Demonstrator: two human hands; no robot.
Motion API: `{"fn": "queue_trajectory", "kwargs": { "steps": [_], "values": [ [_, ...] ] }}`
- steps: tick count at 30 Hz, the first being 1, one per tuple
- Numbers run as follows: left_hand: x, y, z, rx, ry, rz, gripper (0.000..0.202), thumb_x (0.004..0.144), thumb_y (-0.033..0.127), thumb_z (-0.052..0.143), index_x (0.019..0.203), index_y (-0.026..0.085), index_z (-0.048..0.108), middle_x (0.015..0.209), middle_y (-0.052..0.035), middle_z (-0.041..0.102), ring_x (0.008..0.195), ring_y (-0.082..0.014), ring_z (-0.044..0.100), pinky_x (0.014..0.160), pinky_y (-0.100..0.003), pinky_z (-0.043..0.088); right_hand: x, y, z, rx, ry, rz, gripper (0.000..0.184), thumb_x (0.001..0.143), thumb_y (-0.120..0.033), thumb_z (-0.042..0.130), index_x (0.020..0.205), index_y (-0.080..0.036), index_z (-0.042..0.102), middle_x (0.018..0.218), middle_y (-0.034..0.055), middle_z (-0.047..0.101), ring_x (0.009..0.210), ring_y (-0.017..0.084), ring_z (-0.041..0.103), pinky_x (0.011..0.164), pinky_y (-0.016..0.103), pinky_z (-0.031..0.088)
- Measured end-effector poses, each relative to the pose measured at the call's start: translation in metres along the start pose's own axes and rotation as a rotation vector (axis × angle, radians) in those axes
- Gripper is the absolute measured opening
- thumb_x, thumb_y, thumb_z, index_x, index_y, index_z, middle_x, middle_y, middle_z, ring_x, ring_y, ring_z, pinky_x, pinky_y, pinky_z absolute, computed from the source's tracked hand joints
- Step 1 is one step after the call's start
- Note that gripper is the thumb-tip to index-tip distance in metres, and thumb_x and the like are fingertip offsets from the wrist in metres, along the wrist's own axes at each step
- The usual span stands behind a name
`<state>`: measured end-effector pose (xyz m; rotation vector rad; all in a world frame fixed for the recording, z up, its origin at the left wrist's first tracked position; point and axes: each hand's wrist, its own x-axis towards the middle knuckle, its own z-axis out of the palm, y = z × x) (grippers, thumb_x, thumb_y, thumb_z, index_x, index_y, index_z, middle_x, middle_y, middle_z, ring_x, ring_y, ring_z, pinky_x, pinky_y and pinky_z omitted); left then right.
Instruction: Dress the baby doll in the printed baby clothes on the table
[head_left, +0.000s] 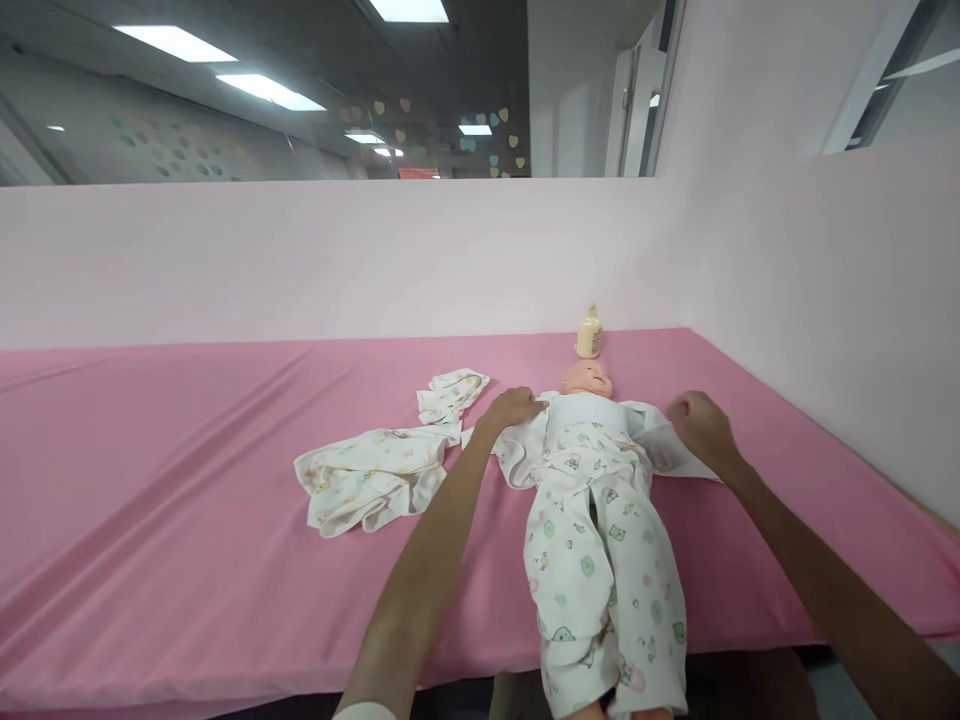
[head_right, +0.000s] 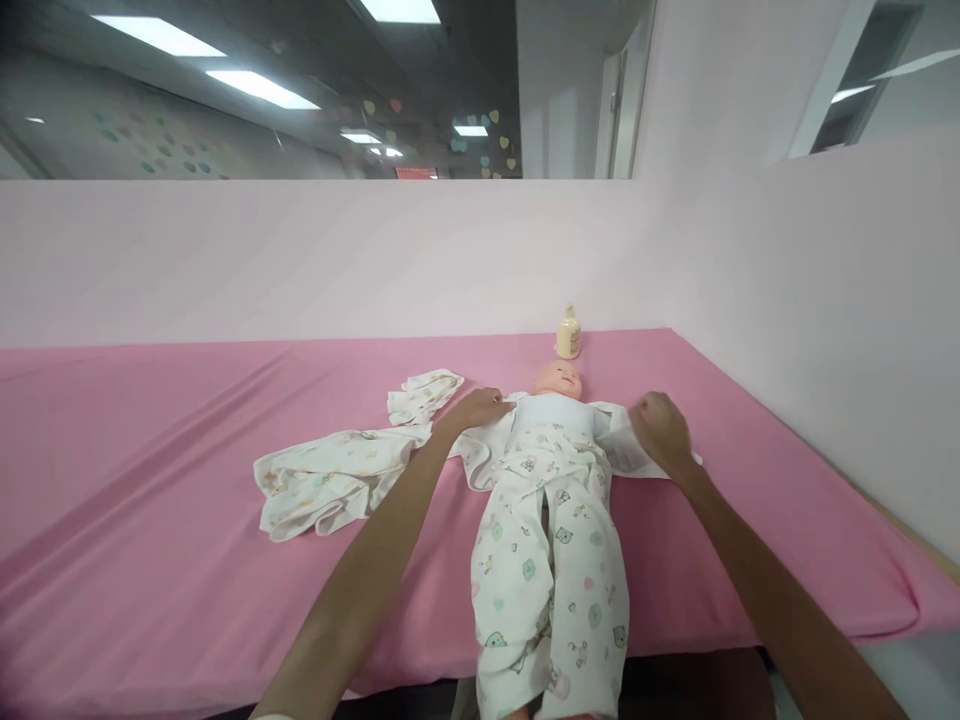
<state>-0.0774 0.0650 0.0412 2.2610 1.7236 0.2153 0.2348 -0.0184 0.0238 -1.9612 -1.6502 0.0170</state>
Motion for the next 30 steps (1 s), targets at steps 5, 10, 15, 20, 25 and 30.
{"fn": "queue_trajectory", "kwargs": {
  "steps": [5,10,15,20,25,30],
  "values": [
    [0.008,-0.005,0.007,0.073,0.117,0.02,0.027,0.092,0.031,0.038,0.088,0.016,0.06,0.099,-0.0115,0.066,0.093,-0.0219,0.061,0.075,-0.029,0.042,0.007,-0.106,0.032,0.006,-0.175,-0.392,0.024,0.086,-0.025,0.04,0.097,-0.015,0.06,0.108,0.0114,0.063,0.104,0.022,0.052,0.089,0.031,0.037],
    [0.015,-0.016,0.018,0.071,0.17,-0.018,0.035,0.095,0.029,0.027,0.094,0.014,0.058,0.097,-0.0113,0.066,0.089,-0.0206,0.061,0.073,-0.029,0.042,0.017,-0.165,0.064,-0.283,-0.492,-0.643,0.031,0.077,-0.023,0.053,0.106,-0.013,0.06,0.116,0.0142,0.06,0.111,0.028,0.051,0.094,0.036,0.036],
    [0.015,-0.021,0.028,0.072,0.179,-0.079,0.04,0.097,0.031,0.024,0.1,0.013,0.059,0.104,-0.0146,0.065,0.096,-0.0226,0.062,0.075,-0.03,0.043,0.027,-0.178,0.077,-0.376,-0.627,-0.603,0.054,0.067,-0.029,0.064,0.118,-0.013,0.056,0.12,0.0164,0.058,0.114,0.035,0.049,0.096,0.047,0.036],
    [0.003,-0.031,0.03,0.121,0.164,-0.131,0.039,0.096,0.03,0.026,0.103,0.01,0.059,0.103,-0.0179,0.065,0.098,-0.0288,0.063,0.076,-0.036,0.044,0.03,-0.176,0.071,-0.382,-0.68,-0.614,0.072,0.068,-0.033,0.064,0.136,-0.021,0.044,0.129,0.0143,0.053,0.121,0.034,0.045,0.098,0.051,0.033],
    [-0.012,-0.049,0.032,0.194,0.157,-0.164,0.037,0.096,0.031,0.027,0.108,0.011,0.056,0.1,-0.0172,0.066,0.098,-0.0284,0.064,0.078,-0.036,0.045,0.034,-0.173,0.062,-0.304,-0.682,-0.611,0.069,0.066,-0.03,0.064,0.133,-0.023,0.047,0.129,0.0114,0.054,0.119,0.032,0.048,0.1,0.047,0.032],
    [-0.018,-0.063,0.038,0.24,0.161,-0.179,0.039,0.097,0.031,0.022,0.108,0.013,0.055,0.101,-0.0163,0.066,0.096,-0.0276,0.064,0.077,-0.036,0.045,0.043,-0.158,0.048,-0.241,-0.702,-0.56,0.064,0.066,-0.031,0.064,0.128,-0.026,0.05,0.127,0.0086,0.055,0.119,0.031,0.048,0.102,0.048,0.029]
  ]
}}
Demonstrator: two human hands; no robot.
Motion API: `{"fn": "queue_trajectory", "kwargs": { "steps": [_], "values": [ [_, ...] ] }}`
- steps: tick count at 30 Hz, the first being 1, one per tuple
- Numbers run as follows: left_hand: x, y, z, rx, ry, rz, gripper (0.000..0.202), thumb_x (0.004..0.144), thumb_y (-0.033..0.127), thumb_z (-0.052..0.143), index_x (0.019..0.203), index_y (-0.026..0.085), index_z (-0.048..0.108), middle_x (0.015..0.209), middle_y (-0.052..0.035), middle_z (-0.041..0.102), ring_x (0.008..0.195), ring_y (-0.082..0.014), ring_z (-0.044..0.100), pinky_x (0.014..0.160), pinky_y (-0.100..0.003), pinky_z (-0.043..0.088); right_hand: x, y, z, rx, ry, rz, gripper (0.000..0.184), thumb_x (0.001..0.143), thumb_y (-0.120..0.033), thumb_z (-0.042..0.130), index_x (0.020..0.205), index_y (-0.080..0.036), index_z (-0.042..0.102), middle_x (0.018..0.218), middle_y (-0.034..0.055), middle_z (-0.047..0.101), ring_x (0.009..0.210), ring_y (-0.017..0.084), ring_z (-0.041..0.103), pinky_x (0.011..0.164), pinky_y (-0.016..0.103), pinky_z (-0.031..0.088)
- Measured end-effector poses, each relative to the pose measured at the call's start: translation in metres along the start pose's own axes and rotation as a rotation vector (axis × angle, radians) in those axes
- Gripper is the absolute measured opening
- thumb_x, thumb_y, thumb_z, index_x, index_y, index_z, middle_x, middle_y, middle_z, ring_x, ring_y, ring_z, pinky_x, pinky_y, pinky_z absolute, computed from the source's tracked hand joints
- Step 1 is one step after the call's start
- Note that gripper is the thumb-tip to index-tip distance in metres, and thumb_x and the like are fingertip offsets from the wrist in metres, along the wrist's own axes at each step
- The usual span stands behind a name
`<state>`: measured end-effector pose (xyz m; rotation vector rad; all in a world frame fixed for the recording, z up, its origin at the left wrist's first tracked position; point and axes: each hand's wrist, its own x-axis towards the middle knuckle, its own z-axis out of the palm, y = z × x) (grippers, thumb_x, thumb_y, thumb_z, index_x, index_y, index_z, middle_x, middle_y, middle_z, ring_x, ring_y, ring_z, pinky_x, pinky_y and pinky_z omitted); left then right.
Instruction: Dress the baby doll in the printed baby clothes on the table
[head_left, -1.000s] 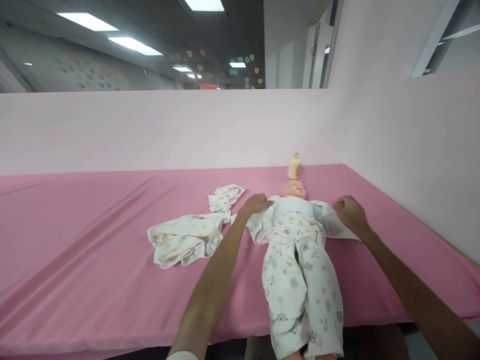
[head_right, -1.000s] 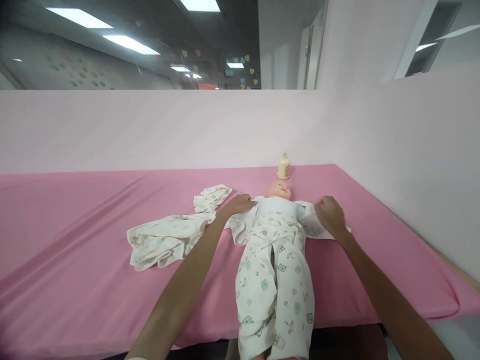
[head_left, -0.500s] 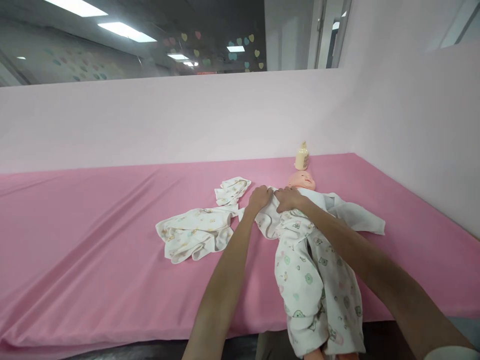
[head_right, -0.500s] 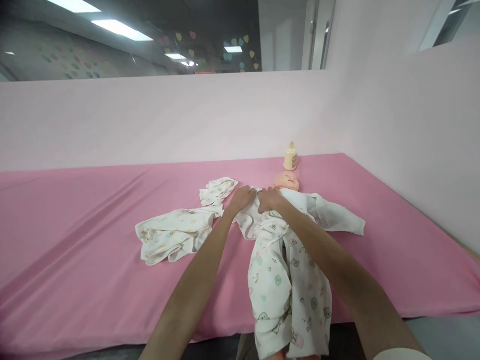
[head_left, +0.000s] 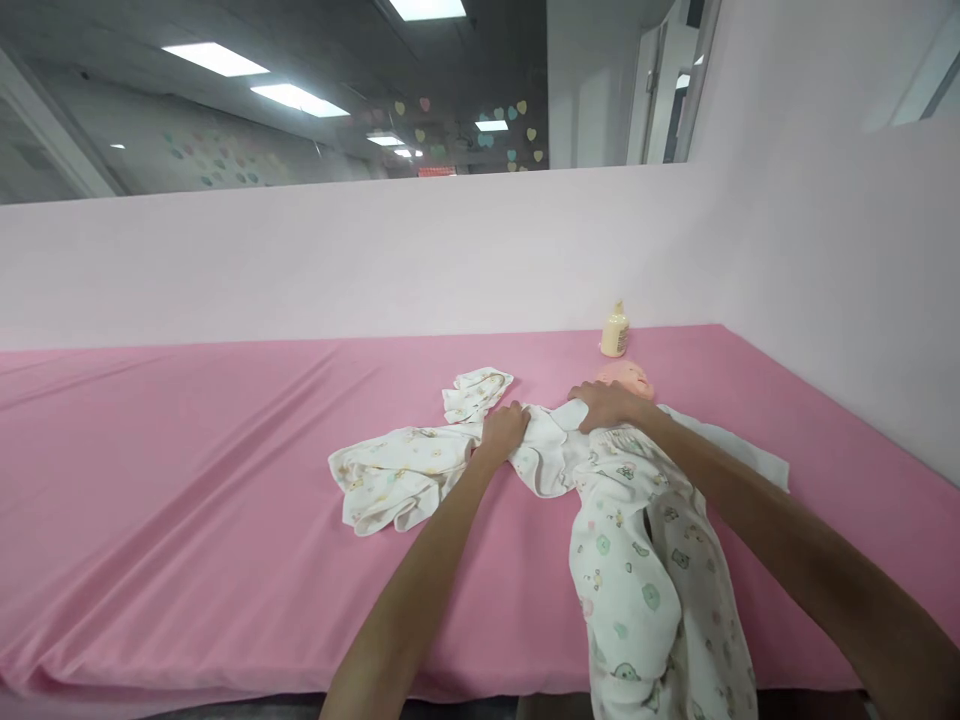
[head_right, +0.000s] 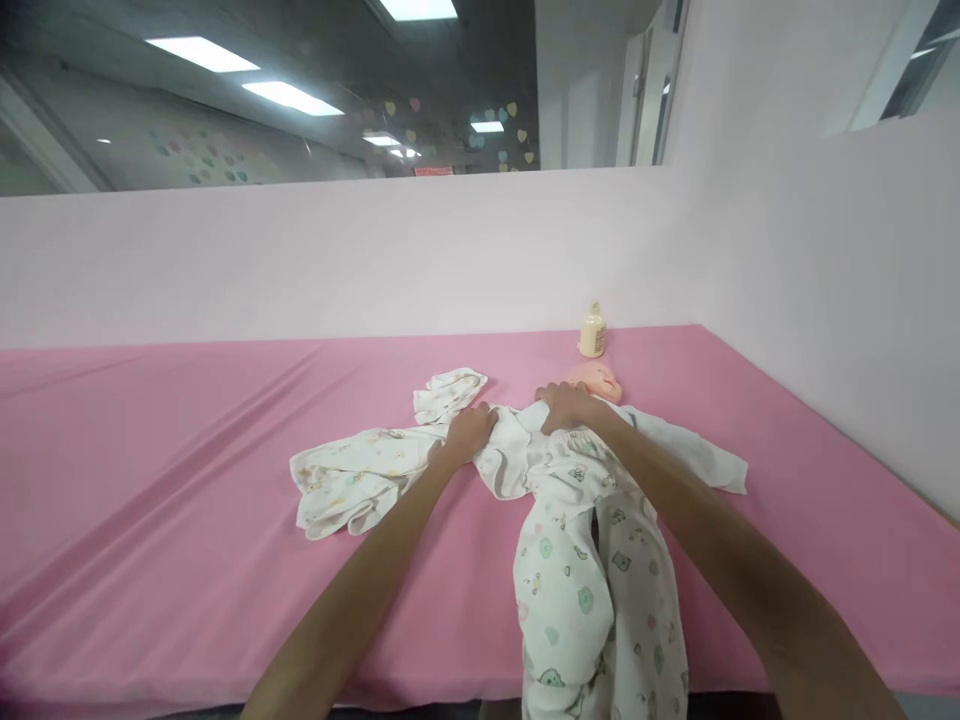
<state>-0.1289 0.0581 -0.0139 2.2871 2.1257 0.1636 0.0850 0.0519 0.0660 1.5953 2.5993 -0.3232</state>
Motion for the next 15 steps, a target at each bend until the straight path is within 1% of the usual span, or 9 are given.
{"fn": "queue_trajectory", "kwargs": {
  "steps": [4,7,9,12,13,15],
  "values": [
    [-0.001,-0.003,0.01,0.029,-0.018,0.015,0.039,0.097,0.034,0.024,0.107,0.014,0.056,0.096,-0.0159,0.067,0.095,-0.0278,0.064,0.076,-0.036,0.044,-0.01,0.021,-0.005,0.067,0.058,0.082,0.064,0.069,-0.038,0.063,0.131,-0.03,0.047,0.131,0.0068,0.051,0.12,0.032,0.047,0.098,0.044,0.034],
    [-0.002,-0.002,0.014,0.053,-0.019,0.04,0.039,0.097,0.035,0.025,0.109,0.013,0.056,0.095,-0.0174,0.066,0.095,-0.0298,0.064,0.076,-0.038,0.044,-0.012,0.027,-0.005,0.067,0.069,0.102,0.063,0.071,-0.036,0.061,0.132,-0.03,0.045,0.131,0.0066,0.05,0.118,0.031,0.047,0.095,0.043,0.036],
    [-0.003,0.0,0.014,0.068,-0.012,0.048,0.04,0.097,0.035,0.025,0.11,0.012,0.055,0.096,-0.0186,0.066,0.096,-0.031,0.064,0.076,-0.038,0.044,-0.01,0.022,-0.003,0.01,0.075,0.086,0.06,0.073,-0.038,0.061,0.131,-0.026,0.046,0.128,0.0094,0.051,0.116,0.032,0.048,0.096,0.045,0.034],
    [-0.005,0.001,0.013,0.085,0.001,0.056,0.04,0.098,0.033,0.025,0.11,0.011,0.055,0.096,-0.0189,0.066,0.095,-0.031,0.065,0.075,-0.038,0.045,-0.002,0.006,0.004,-0.15,0.09,0.064,0.058,0.075,-0.043,0.063,0.125,-0.018,0.051,0.123,0.0161,0.052,0.113,0.036,0.048,0.097,0.053,0.03],
    [-0.005,0.001,0.013,0.089,0.005,0.057,0.039,0.098,0.032,0.025,0.109,0.011,0.056,0.096,-0.0188,0.066,0.094,-0.0307,0.065,0.075,-0.038,0.045,0.001,-0.001,0.007,-0.201,0.091,0.057,0.056,0.075,-0.043,0.063,0.124,-0.017,0.052,0.122,0.0176,0.052,0.113,0.037,0.048,0.097,0.055,0.029],
    [-0.005,0.001,0.013,0.098,0.011,0.061,0.036,0.097,0.029,0.026,0.108,0.011,0.056,0.096,-0.0188,0.067,0.093,-0.0299,0.065,0.074,-0.037,0.046,0.009,-0.015,0.014,-0.281,0.093,0.027,0.047,0.079,-0.036,0.061,0.121,-0.016,0.055,0.121,0.0183,0.054,0.113,0.037,0.047,0.095,0.054,0.029]
  ]
}}
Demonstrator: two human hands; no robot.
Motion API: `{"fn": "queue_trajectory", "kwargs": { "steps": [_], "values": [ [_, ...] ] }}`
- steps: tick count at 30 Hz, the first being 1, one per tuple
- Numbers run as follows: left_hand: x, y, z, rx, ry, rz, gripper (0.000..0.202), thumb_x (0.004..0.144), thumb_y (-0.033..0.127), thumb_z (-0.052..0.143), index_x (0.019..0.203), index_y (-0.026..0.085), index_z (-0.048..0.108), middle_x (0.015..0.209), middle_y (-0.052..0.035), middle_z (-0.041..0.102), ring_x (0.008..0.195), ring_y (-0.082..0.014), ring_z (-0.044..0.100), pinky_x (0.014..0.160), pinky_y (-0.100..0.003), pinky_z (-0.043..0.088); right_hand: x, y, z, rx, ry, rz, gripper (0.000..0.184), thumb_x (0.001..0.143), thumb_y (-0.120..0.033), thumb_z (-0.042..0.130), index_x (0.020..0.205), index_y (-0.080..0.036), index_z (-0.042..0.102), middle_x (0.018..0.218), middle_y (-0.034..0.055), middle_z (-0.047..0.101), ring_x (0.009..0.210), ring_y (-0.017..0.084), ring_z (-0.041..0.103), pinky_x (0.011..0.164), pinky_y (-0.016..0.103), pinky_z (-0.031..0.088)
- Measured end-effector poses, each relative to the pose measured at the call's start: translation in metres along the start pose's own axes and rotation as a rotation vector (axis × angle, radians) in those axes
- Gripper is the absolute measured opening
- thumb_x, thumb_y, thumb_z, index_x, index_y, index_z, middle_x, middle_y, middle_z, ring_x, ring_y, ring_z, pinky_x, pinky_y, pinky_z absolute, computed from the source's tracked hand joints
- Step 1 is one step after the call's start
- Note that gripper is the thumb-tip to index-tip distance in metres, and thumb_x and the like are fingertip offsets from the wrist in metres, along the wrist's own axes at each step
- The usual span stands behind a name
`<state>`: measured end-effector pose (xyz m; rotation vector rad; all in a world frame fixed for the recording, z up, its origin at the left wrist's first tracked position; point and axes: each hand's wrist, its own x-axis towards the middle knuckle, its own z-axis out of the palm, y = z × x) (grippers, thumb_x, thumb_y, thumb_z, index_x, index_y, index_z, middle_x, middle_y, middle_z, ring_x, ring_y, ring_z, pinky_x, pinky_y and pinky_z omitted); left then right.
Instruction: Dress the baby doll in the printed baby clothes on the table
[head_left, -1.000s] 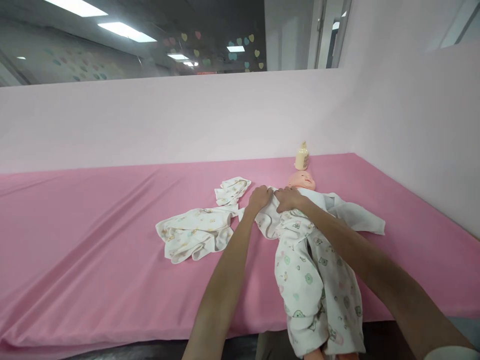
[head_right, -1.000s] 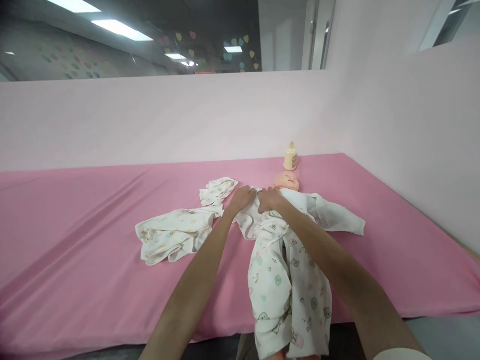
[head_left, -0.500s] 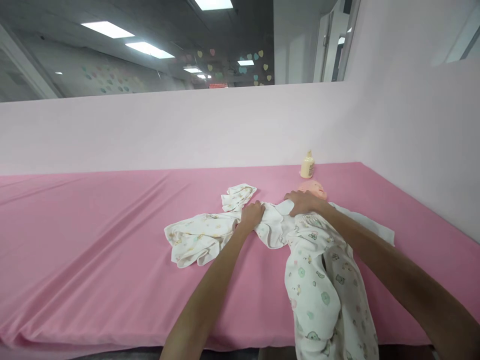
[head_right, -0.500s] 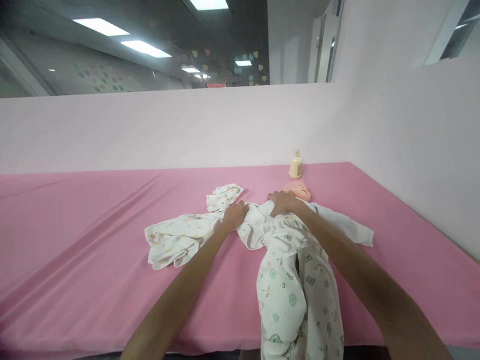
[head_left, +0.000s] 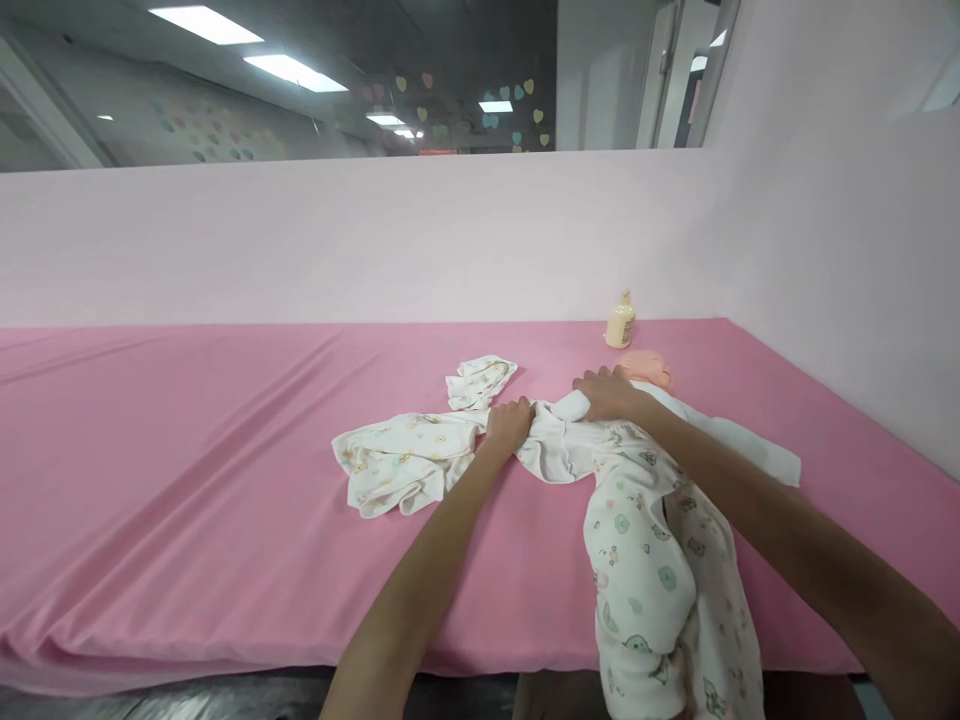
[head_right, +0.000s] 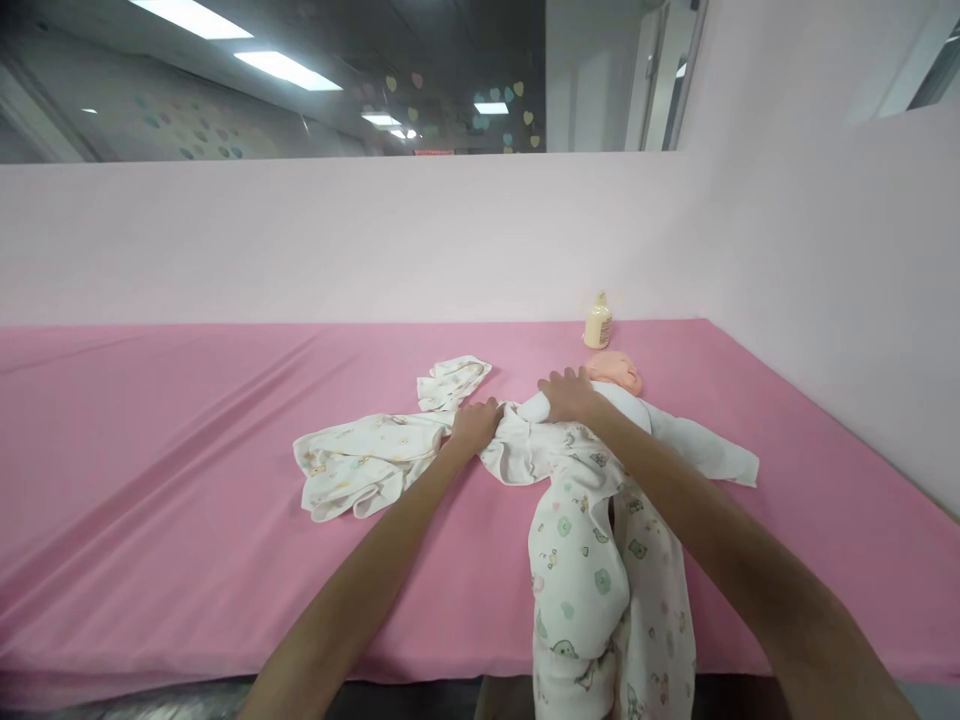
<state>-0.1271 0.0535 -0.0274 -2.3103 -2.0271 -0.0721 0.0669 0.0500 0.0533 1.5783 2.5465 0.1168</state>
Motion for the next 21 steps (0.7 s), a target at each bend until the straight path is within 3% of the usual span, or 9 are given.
{"fn": "queue_trajectory", "kwargs": {
  "steps": [4,8,13,21],
  "values": [
    [0.0,-0.001,0.002,0.013,0.014,0.008,0.035,0.097,0.027,0.026,0.108,0.011,0.055,0.097,-0.0194,0.067,0.092,-0.0294,0.066,0.075,-0.037,0.046,0.012,-0.033,0.008,-0.132,0.006,-0.147,0.038,0.082,-0.016,0.054,0.12,-0.016,0.057,0.118,0.0159,0.06,0.114,0.032,0.05,0.096,0.046,0.03],
    [0.0,-0.001,0.005,0.018,0.027,0.007,0.034,0.097,0.026,0.027,0.109,0.01,0.055,0.097,-0.0186,0.067,0.093,-0.029,0.066,0.075,-0.036,0.047,0.018,-0.05,0.01,-0.165,-0.022,-0.219,0.03,0.086,-0.02,0.052,0.115,-0.018,0.061,0.111,0.0123,0.065,0.107,0.028,0.057,0.091,0.041,0.034],
    [0.002,-0.001,0.004,-0.004,0.026,-0.008,0.037,0.097,0.028,0.027,0.109,0.01,0.057,0.097,-0.0183,0.067,0.095,-0.0293,0.066,0.076,-0.037,0.047,0.015,-0.039,0.006,-0.163,0.003,-0.204,0.023,0.087,-0.023,0.051,0.104,-0.021,0.066,0.101,0.0098,0.069,0.099,0.025,0.061,0.082,0.036,0.035],
    [0.005,-0.002,0.005,-0.047,0.023,-0.024,0.039,0.097,0.032,0.028,0.111,0.012,0.059,0.096,-0.0168,0.067,0.096,-0.0283,0.065,0.077,-0.037,0.047,0.002,-0.009,-0.005,-0.157,0.202,-0.034,0.029,0.088,-0.035,0.056,0.111,-0.018,0.062,0.103,0.0148,0.064,0.096,0.028,0.058,0.08,0.037,0.034]
  ]
}}
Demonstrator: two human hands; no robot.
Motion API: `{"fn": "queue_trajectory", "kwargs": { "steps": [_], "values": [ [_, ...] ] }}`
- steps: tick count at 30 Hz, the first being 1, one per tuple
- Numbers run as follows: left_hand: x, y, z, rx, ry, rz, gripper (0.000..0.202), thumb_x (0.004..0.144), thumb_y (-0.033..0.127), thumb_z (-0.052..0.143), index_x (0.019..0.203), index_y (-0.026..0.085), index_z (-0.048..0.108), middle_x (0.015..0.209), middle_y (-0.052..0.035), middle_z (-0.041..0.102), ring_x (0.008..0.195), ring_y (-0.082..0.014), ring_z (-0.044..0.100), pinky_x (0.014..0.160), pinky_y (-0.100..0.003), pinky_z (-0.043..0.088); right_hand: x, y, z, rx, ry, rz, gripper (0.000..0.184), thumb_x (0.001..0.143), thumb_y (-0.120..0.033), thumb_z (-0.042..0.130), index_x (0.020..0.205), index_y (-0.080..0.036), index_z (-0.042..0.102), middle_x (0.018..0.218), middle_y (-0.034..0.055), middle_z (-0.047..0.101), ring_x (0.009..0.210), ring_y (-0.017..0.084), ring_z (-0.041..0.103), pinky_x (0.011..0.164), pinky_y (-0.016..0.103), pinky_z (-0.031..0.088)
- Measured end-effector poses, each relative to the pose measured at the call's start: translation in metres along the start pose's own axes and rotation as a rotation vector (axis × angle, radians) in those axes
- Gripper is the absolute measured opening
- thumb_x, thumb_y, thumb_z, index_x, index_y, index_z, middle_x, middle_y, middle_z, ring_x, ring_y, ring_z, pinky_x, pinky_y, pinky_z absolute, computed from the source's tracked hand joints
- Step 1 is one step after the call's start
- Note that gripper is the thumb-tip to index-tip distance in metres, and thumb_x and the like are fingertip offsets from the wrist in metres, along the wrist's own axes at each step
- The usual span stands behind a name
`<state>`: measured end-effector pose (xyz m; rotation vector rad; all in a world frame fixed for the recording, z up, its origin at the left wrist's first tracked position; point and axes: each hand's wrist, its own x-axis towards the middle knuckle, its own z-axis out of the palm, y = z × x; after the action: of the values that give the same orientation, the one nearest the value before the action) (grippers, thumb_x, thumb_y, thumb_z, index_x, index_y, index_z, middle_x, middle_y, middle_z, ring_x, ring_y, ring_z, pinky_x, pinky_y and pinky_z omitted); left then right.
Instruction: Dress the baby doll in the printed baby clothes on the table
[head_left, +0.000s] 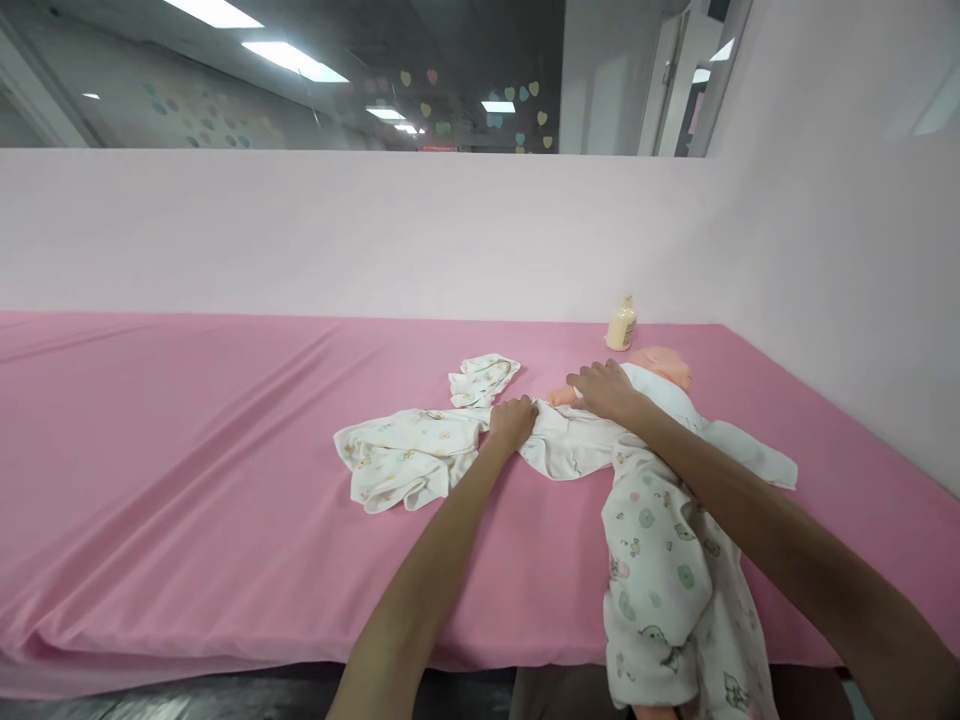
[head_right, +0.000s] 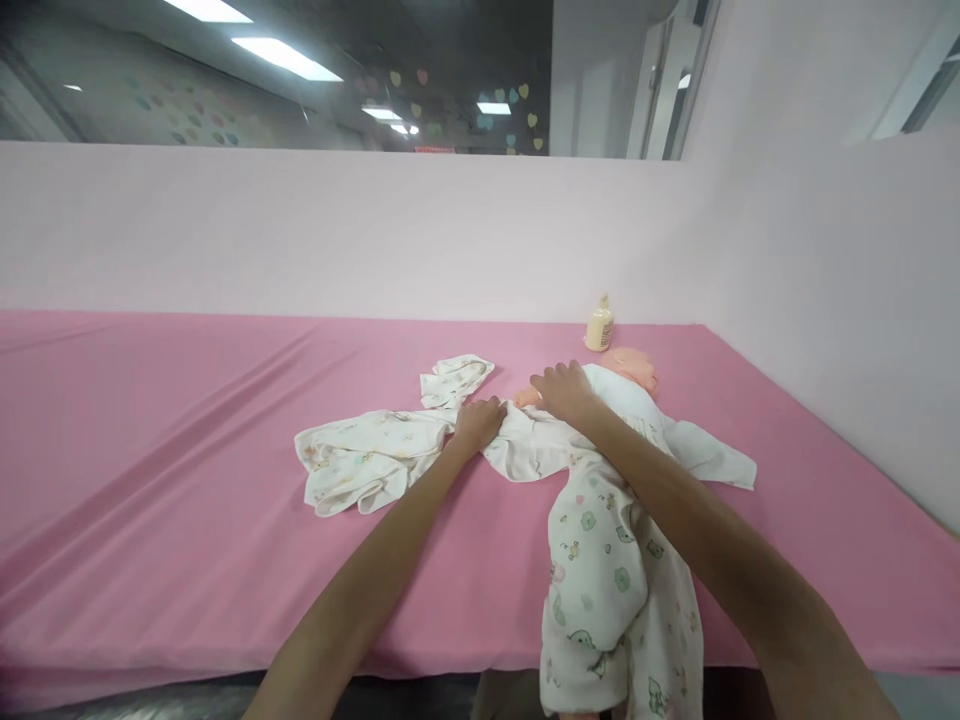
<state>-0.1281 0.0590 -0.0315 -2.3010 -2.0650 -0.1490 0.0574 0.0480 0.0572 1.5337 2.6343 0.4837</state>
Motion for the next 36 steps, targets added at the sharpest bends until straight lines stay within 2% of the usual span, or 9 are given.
{"fn": "queue_trajectory", "kwargs": {
  "steps": [5,14,20,23,26,27,30,33,36],
  "values": [
    [0.003,-0.002,0.001,-0.015,-0.003,-0.014,0.04,0.097,0.035,0.028,0.109,0.014,0.059,0.099,-0.0163,0.068,0.096,-0.0274,0.066,0.077,-0.037,0.047,-0.002,0.0,-0.009,0.053,0.014,0.025,0.033,0.09,-0.039,0.055,0.116,-0.02,0.059,0.106,0.0147,0.064,0.097,0.029,0.058,0.08,0.038,0.037],
    [0.0,-0.011,-0.002,-0.001,-0.009,-0.003,0.028,0.09,0.03,0.039,0.11,0.021,0.057,0.102,-0.0093,0.069,0.096,-0.0256,0.065,0.071,-0.03,0.044,0.005,-0.043,0.006,0.292,0.024,-0.058,0.033,0.083,-0.035,0.065,0.113,-0.021,0.066,0.108,0.0133,0.067,0.098,0.03,0.062,0.083,0.042,0.041],
    [-0.001,-0.014,-0.003,0.012,-0.002,0.031,0.025,0.089,0.033,0.038,0.101,0.021,0.055,0.098,-0.0093,0.069,0.094,-0.0267,0.065,0.066,-0.031,0.041,-0.004,-0.037,0.005,0.387,0.112,-0.07,0.028,0.081,-0.035,0.066,0.107,-0.028,0.069,0.105,0.0097,0.068,0.098,0.026,0.061,0.086,0.038,0.041],
    [-0.002,-0.014,-0.004,0.007,0.001,0.034,0.022,0.089,0.033,0.037,0.096,0.021,0.054,0.095,-0.0092,0.068,0.091,-0.0269,0.064,0.063,-0.03,0.039,-0.032,-0.011,0.007,0.573,0.306,0.001,0.025,0.082,-0.033,0.064,0.106,-0.027,0.068,0.105,0.0066,0.068,0.098,0.021,0.06,0.09,0.033,0.041],
    [-0.001,-0.018,-0.006,-0.068,0.016,0.046,0.019,0.086,0.032,0.037,0.087,0.021,0.052,0.09,-0.0066,0.068,0.087,-0.0243,0.063,0.061,-0.028,0.037,-0.083,0.038,0.02,0.634,0.433,0.26,0.026,0.088,-0.032,0.051,0.105,-0.019,0.065,0.112,0.0081,0.065,0.107,0.021,0.056,0.096,0.035,0.038],
    [-0.001,-0.02,-0.007,-0.113,0.023,0.062,0.017,0.085,0.032,0.038,0.083,0.021,0.052,0.087,-0.0057,0.068,0.085,-0.0232,0.063,0.061,-0.028,0.037,-0.104,0.058,0.027,0.626,0.437,0.39,0.026,0.089,-0.03,0.046,0.102,-0.016,0.065,0.109,0.0102,0.065,0.104,0.023,0.057,0.091,0.037,0.04],
    [0.001,-0.028,-0.015,-0.304,0.021,0.157,0.014,0.075,0.033,0.044,0.073,0.02,0.049,0.077,-0.0031,0.065,0.076,-0.0203,0.061,0.063,-0.027,0.039,-0.17,0.117,0.052,0.619,0.11,0.921,0.019,0.084,-0.034,0.049,0.081,-0.018,0.06,0.089,0.006,0.064,0.08,0.02,0.058,0.069,0.031,0.041],
    [-0.001,-0.032,-0.029,-0.468,-0.076,0.157,0.018,0.065,0.037,0.049,0.07,0.02,0.051,0.07,-0.0002,0.063,0.073,-0.0196,0.06,0.063,-0.026,0.043,-0.219,0.153,0.077,0.669,0.023,1.076,0.019,0.081,-0.03,0.05,0.067,-0.017,0.051,0.072,0.0066,0.06,0.064,0.018,0.054,0.058,0.029,0.036],
    [-0.009,-0.025,-0.047,-0.56,-0.174,0.049,0.021,0.064,0.037,0.049,0.072,0.02,0.058,0.07,0.0005,0.066,0.071,-0.0184,0.062,0.06,-0.024,0.046,-0.238,0.162,0.095,0.787,0.054,1.084,0.022,0.08,-0.03,0.051,0.062,-0.018,0.047,0.066,0.0046,0.058,0.058,0.015,0.05,0.054,0.028,0.034]
  ]
}}
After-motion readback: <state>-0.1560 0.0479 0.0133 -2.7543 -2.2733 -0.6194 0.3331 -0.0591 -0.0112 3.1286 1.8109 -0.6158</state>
